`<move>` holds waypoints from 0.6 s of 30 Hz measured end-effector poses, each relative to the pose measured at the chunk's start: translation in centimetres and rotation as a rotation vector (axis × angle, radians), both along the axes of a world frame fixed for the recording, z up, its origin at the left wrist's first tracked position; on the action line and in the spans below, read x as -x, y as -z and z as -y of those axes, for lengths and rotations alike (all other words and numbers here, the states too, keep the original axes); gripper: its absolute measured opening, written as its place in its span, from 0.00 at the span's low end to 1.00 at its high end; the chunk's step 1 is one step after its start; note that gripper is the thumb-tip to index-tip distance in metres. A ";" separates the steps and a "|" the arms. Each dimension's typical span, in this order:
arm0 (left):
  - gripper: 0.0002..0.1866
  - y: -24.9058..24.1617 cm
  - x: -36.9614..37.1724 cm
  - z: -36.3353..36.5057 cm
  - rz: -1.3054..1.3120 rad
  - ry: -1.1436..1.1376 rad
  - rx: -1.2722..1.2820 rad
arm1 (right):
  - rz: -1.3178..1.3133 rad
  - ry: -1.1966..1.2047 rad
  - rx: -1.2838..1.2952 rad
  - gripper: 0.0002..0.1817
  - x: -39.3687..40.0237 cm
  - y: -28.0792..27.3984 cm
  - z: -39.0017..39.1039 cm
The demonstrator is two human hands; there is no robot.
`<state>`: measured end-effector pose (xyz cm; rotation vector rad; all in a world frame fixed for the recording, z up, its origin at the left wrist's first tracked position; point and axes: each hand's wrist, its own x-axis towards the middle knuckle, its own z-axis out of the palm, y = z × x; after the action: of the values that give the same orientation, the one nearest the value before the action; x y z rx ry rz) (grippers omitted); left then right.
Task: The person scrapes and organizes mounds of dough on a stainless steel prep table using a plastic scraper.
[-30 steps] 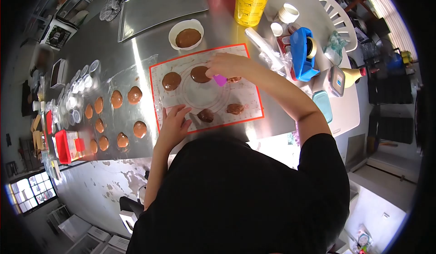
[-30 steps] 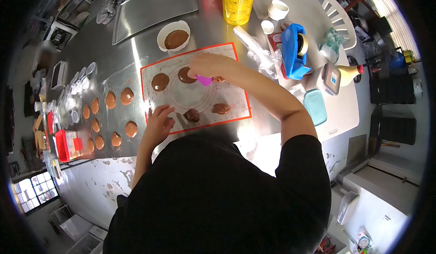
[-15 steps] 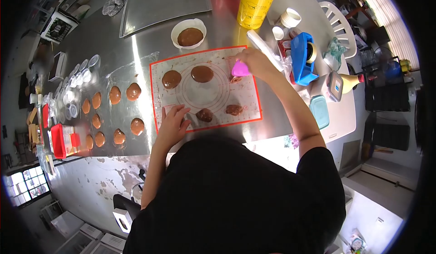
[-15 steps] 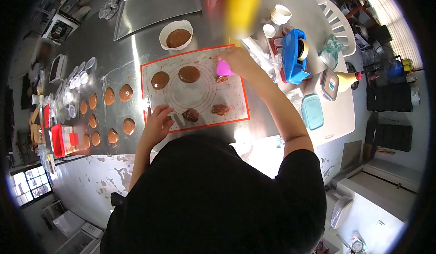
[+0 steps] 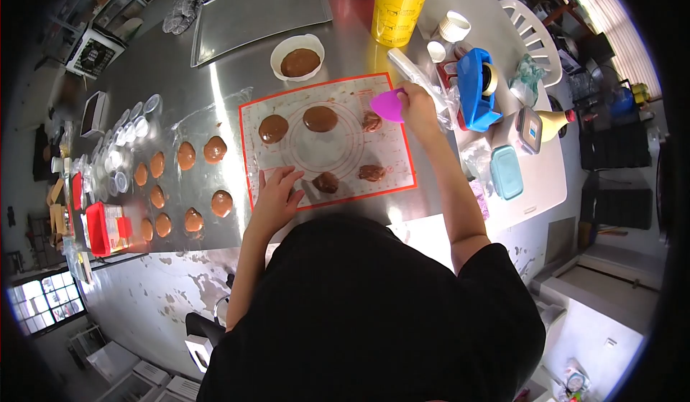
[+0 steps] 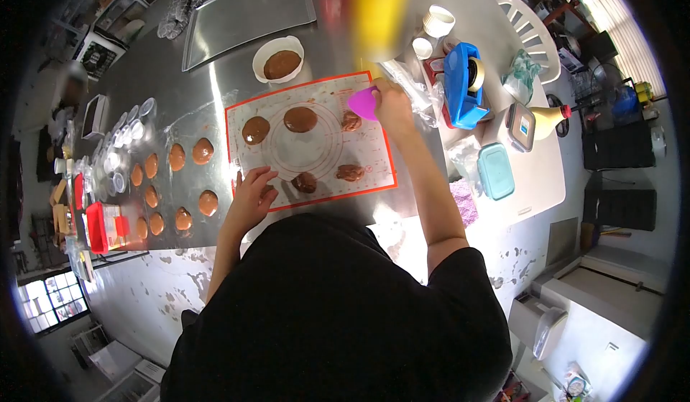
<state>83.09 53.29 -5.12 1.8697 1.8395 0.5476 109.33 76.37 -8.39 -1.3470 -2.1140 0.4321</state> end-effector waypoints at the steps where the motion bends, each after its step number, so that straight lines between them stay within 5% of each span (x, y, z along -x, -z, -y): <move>1: 0.19 0.0 0.1 0.1 -0.002 0.000 0.004 | -0.081 0.048 0.009 0.07 0.1 -0.2 0.2; 12: 0.20 -0.9 2.0 0.7 0.054 0.062 0.030 | -0.170 0.227 0.004 0.06 -0.8 2.1 1.6; 18: 0.19 -0.3 3.6 0.7 0.075 0.131 0.032 | -0.090 0.516 0.084 0.09 0.0 1.7 3.8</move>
<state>79.45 52.57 -4.84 1.9059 1.6556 0.5317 109.31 72.57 -10.13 -1.8112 -1.6069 0.3569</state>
